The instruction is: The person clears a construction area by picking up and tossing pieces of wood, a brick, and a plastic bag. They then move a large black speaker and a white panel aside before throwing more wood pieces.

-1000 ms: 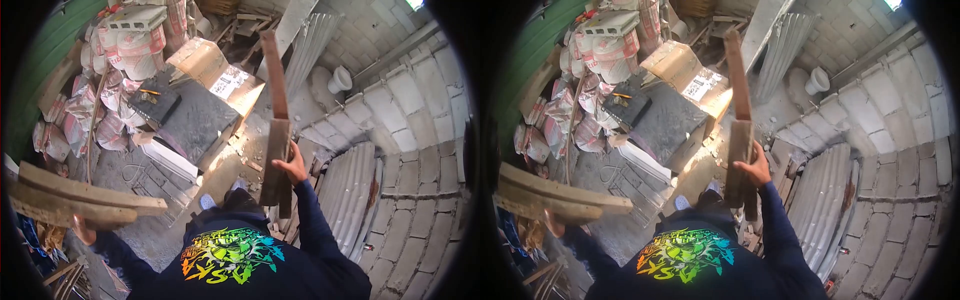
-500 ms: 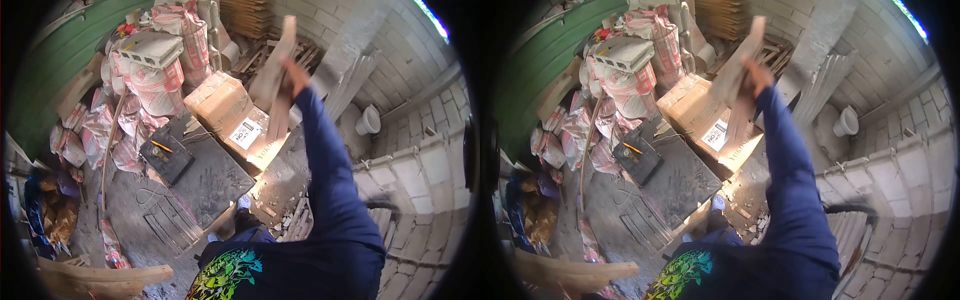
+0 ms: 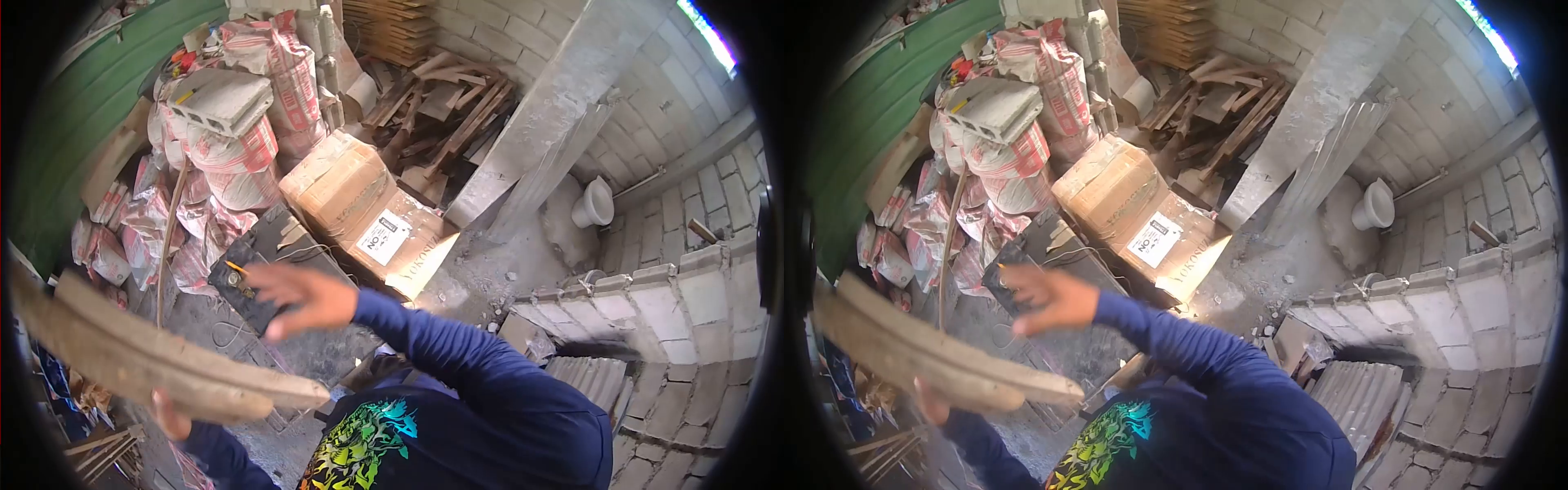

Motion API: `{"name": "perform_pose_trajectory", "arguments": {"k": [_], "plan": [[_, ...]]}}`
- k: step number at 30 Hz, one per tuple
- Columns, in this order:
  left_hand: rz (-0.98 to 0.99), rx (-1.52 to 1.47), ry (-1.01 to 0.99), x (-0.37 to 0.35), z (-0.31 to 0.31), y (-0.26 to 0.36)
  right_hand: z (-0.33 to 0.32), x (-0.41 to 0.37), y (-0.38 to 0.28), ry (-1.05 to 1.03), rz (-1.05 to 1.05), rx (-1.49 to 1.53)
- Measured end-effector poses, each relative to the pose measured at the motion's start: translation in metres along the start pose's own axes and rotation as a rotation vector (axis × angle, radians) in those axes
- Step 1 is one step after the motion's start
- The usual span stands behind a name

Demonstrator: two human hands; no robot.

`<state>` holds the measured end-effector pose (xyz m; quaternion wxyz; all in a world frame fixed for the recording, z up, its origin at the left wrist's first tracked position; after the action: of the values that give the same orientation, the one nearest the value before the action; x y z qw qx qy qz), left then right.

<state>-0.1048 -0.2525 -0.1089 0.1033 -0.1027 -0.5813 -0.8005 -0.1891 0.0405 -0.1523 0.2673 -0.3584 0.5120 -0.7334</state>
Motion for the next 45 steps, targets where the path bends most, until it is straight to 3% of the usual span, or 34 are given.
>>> {"name": "perform_pose_trajectory", "arguments": {"k": [2,4,5,9,11,13,14,16,20,22,23,24,25,26,28,30,32,34,37,38,39,40,41,42,45], "plan": [[-0.011,0.288,-0.084,0.025,0.036,-0.033,0.032,0.011,-0.014,-0.072,-0.052,0.064],[-0.039,0.172,-0.097,0.044,0.113,-0.045,0.025,0.015,-0.014,-0.030,-0.007,0.066],[-0.123,0.191,-0.139,0.050,0.120,-0.060,0.019,0.015,-0.013,0.006,0.032,0.067],[-0.241,0.232,-0.217,0.060,0.148,-0.114,-0.009,-0.016,-0.012,0.218,-0.042,0.046],[-0.277,0.269,-0.239,0.066,0.162,-0.133,-0.020,-0.036,-0.025,0.457,-0.027,-0.019],[-0.294,0.149,-0.454,0.077,0.190,-0.146,-0.035,-0.046,-0.011,0.495,-0.083,0.033],[-0.296,0.149,-0.459,0.083,0.203,-0.147,-0.043,-0.051,-0.004,0.528,-0.144,0.083],[-0.085,0.282,-0.529,0.094,0.233,-0.128,-0.051,-0.058,-0.001,0.568,-0.168,0.088],[-0.068,0.586,-0.545,0.104,0.186,-0.101,-0.085,-0.074,0.009,0.834,-0.220,0.157],[-0.149,0.552,-0.449,0.087,0.154,-0.090,-0.129,-0.079,-0.001,0.973,-0.254,0.126],[-0.184,0.595,-0.415,0.078,0.134,-0.084,-0.164,-0.081,-0.032,1.112,-0.231,-0.127],[-0.221,0.637,-0.377,0.067,0.110,-0.079,-0.211,-0.074,-0.067,1.127,-0.425,-0.008],[-0.232,0.657,-0.335,0.053,0.081,-0.077,-0.290,-0.070,-0.089,1.077,-0.500,-0.141],[-0.258,0.677,-0.290,0.033,0.053,-0.074,-0.314,-0.058,-0.141,1.130,-0.579,0.121],[-0.327,0.786,-0.240,-0.007,0.016,-0.059,-0.402,-0.066,-0.207,1.051,-0.539,0.062],[-0.330,0.892,-0.193,-0.035,-0.027,-0.055,-0.407,-0.070,-0.236,1.334,-0.249,0.041],[-0.315,0.888,-0.173,-0.081,-0.063,-0.057,-0.438,-0.066,-0.208,1.152,-0.134,-0.876],[-0.493,0.715,0.122,-0.119,-0.095,-0.065,-0.344,-0.057,-0.156,1.087,-0.291,-0.762],[-0.648,0.825,0.151,-0.150,-0.096,-0.077,-0.288,-0.103,-0.003,0.945,-0.026,-0.694],[-0.642,0.827,0.145,-0.157,-0.106,-0.082,-0.255,-0.128,0.034,0.989,0.025,-1.131],[-0.693,0.840,0.105,-0.169,-0.124,-0.090,-0.244,-0.164,0.095,1.092,0.179,-0.716],[-0.742,0.850,0.061,-0.180,-0.144,-0.100,-0.213,-0.192,0.120,1.163,0.371,-0.513],[-0.743,0.789,0.056,-0.188,-0.168,-0.109,-0.186,-0.222,0.145,1.205,0.324,-0.489],[-0.741,0.783,0.038,-0.184,-0.175,-0.107,-0.138,-0.235,0.131,1.270,0.321,-0.165],[-0.694,0.699,-0.015,-0.161,-0.195,-0.102,-0.075,-0.299,0.137,1.329,0.453,-0.264]]}}
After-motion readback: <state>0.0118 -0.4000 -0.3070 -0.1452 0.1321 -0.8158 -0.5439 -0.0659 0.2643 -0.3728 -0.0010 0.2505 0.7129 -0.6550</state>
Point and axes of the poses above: each hand's wrist, its own x-axis towards the middle knuckle, its own z-axis out of the palm, y = z × x, the point moved 5 cm from there along x, towards the middle knuckle, and after that the axes turned 13 degrees about -y, right-handed, at the moved point
